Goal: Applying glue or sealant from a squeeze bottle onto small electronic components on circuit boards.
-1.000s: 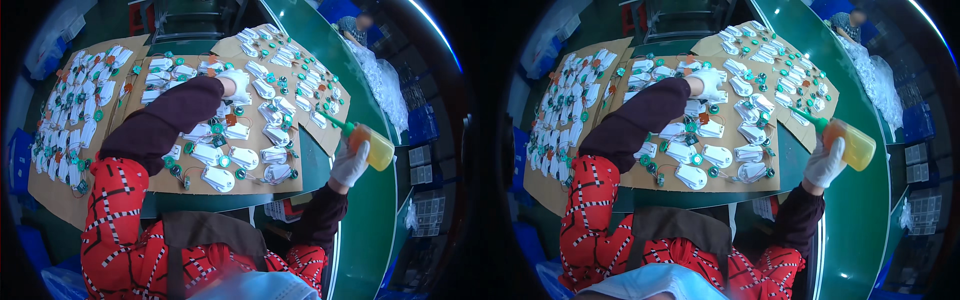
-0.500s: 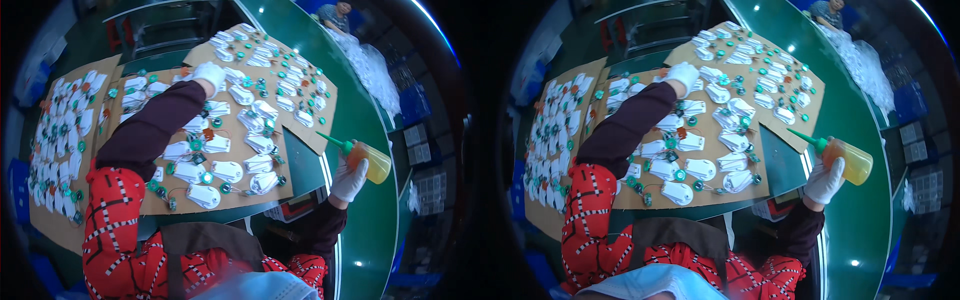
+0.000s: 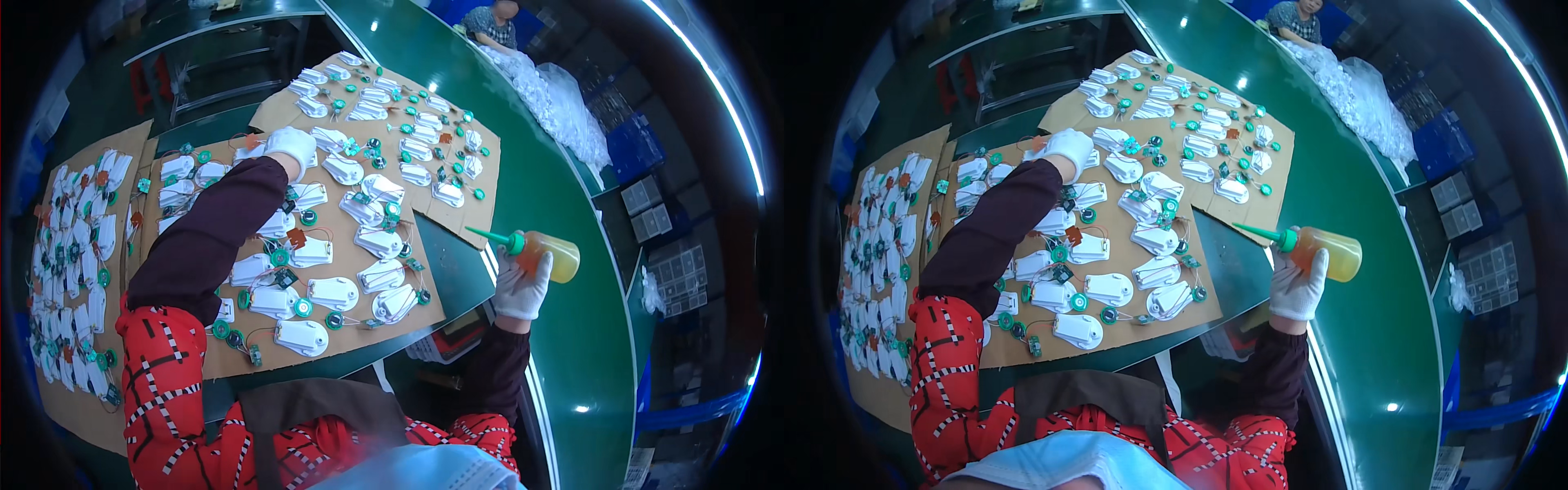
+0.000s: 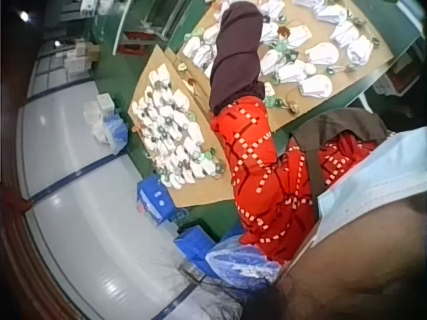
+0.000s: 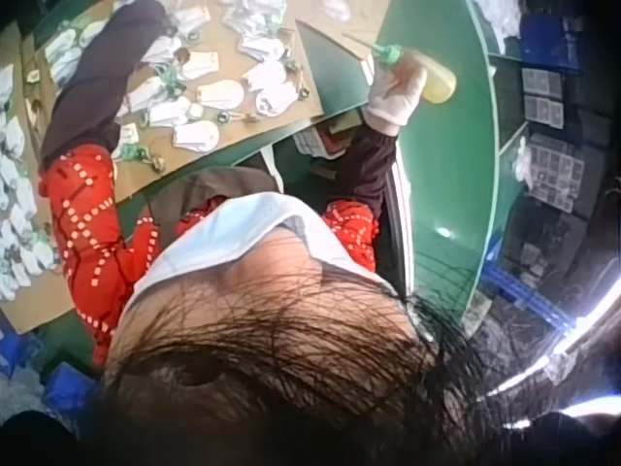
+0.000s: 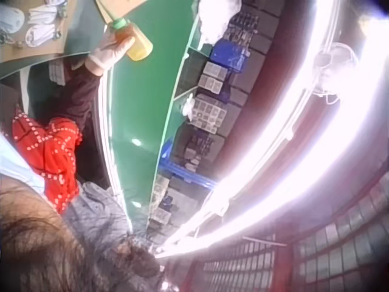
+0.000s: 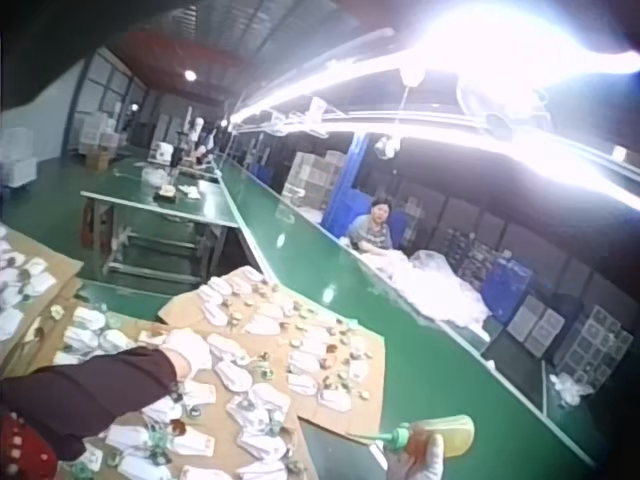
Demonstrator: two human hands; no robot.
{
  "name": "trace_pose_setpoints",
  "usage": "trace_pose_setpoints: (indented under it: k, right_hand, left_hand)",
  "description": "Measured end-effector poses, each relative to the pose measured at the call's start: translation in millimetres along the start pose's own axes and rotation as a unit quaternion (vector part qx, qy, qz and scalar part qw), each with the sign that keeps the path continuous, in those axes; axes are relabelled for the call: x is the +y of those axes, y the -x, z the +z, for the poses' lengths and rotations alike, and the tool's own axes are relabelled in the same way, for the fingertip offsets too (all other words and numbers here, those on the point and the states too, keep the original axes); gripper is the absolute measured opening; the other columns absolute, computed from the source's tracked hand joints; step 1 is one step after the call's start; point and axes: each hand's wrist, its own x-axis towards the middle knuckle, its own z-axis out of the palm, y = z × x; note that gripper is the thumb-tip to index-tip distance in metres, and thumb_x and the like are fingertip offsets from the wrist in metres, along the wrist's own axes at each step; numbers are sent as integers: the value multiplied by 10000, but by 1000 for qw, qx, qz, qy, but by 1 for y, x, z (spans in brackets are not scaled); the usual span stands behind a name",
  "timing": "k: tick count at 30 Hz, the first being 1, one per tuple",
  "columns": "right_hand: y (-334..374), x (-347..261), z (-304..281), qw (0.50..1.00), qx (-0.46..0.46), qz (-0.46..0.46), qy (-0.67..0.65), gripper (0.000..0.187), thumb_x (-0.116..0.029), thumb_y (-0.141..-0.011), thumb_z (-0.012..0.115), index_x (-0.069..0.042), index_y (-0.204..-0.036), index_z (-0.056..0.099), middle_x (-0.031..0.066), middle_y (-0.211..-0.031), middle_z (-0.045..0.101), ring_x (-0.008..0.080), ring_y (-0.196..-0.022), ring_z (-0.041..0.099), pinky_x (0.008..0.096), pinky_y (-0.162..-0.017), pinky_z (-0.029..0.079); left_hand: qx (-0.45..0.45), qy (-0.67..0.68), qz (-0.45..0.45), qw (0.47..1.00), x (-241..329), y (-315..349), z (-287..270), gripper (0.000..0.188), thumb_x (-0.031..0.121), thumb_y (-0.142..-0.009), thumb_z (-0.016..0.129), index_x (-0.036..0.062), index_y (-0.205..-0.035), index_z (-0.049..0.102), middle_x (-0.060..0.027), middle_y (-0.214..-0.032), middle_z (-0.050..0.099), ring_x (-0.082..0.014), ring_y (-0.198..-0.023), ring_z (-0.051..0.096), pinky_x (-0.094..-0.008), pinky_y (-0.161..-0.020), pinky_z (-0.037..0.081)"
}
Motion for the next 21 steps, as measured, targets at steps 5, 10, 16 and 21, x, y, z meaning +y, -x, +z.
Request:
trace_pose_setpoints:
  k: [5, 10, 16, 21]
  right_hand:
    - [3, -1, -6, 1000, 14, 9, -2, 452, -250, -849, 526, 5, -1180, 352, 198, -1096, 495, 307, -995, 523, 475, -821, 477]
    - [4, 2, -1, 1000, 10, 15, 4, 457, -267, -846, 530, 16, -1165, 365, 196, -1079, 498, 297, -977, 526, 455, -827, 474]
    - [1, 4, -4, 1000, 20, 11, 14, 444, -271, -844, 530, 10, -1155, 382, 186, -1090, 506, 292, -974, 539, 457, -818, 479]
    - [2, -1, -6, 1000, 16, 5, 4, 443, -272, -841, 535, 8, -1149, 383, 188, -1072, 513, 291, -959, 546, 456, -790, 496]
  left_hand:
    - [10, -8, 14, 1000, 4, -3, 6, 193, 89, -740, 586, 39, -914, 652, -122, -953, 628, -254, -885, 608, -337, -730, 494]
    - [35, 8, 11, 999, -3, -8, 17, 215, 125, -769, 554, 55, -954, 638, -121, -935, 633, -259, -859, 616, -355, -700, 498]
    - [70, 76, -20, 994, -10, -11, 15, 220, 135, -786, 529, 46, -958, 632, -134, -932, 630, -273, -886, 604, -367, -724, 491]
    - [62, 24, 34, 997, -8, -13, 9, 222, 147, -782, 529, 40, -941, 641, -125, -959, 623, -266, -911, 589, -362, -742, 484]
